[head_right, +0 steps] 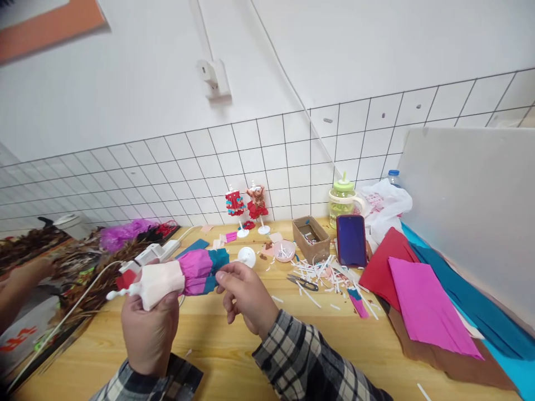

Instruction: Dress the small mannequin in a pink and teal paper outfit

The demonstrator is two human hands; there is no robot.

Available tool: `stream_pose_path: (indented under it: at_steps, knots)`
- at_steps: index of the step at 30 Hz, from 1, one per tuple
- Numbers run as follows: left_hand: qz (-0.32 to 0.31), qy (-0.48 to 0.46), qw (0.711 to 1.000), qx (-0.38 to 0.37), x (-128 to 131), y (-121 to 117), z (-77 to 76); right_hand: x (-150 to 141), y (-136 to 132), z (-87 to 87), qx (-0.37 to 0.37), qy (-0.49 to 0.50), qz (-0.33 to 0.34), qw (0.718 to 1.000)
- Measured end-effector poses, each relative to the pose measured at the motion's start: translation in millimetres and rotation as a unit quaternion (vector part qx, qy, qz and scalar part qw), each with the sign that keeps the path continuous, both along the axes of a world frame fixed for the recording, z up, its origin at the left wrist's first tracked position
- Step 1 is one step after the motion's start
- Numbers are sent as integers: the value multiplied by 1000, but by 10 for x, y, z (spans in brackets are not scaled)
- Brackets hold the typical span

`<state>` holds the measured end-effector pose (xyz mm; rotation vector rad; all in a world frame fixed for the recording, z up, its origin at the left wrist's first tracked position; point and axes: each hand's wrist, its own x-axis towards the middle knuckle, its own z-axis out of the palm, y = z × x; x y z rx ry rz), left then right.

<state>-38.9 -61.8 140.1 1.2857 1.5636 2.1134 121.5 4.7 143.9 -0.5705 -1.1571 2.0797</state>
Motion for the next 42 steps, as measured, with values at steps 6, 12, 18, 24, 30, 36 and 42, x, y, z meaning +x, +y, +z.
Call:
stream_pose_path:
  at_steps: [6, 12, 18, 24, 30, 36, 42]
  knots:
    - [75, 56, 996, 12, 149, 52, 64, 42, 40, 13, -29, 22, 9, 999]
    - [71, 73, 995, 3, 180, 56, 44, 63, 47, 24, -70, 47, 59, 995]
    - [68, 59, 996, -8, 166, 43, 18, 46, 51, -3, -117, 104, 94, 983]
    - [72, 57, 996, -15, 142, 37, -15, 62, 30, 24, -108, 109, 109, 982]
    - [82, 59, 995, -21, 125, 39, -23, 70, 30, 35, -98, 98, 110, 984]
    - [76, 44, 996, -22, 82, 55, -51, 57, 49, 12, -91, 69, 99, 989]
    - [75, 51, 996, -25, 86, 49, -67, 30, 59, -20, -56, 44, 64, 995]
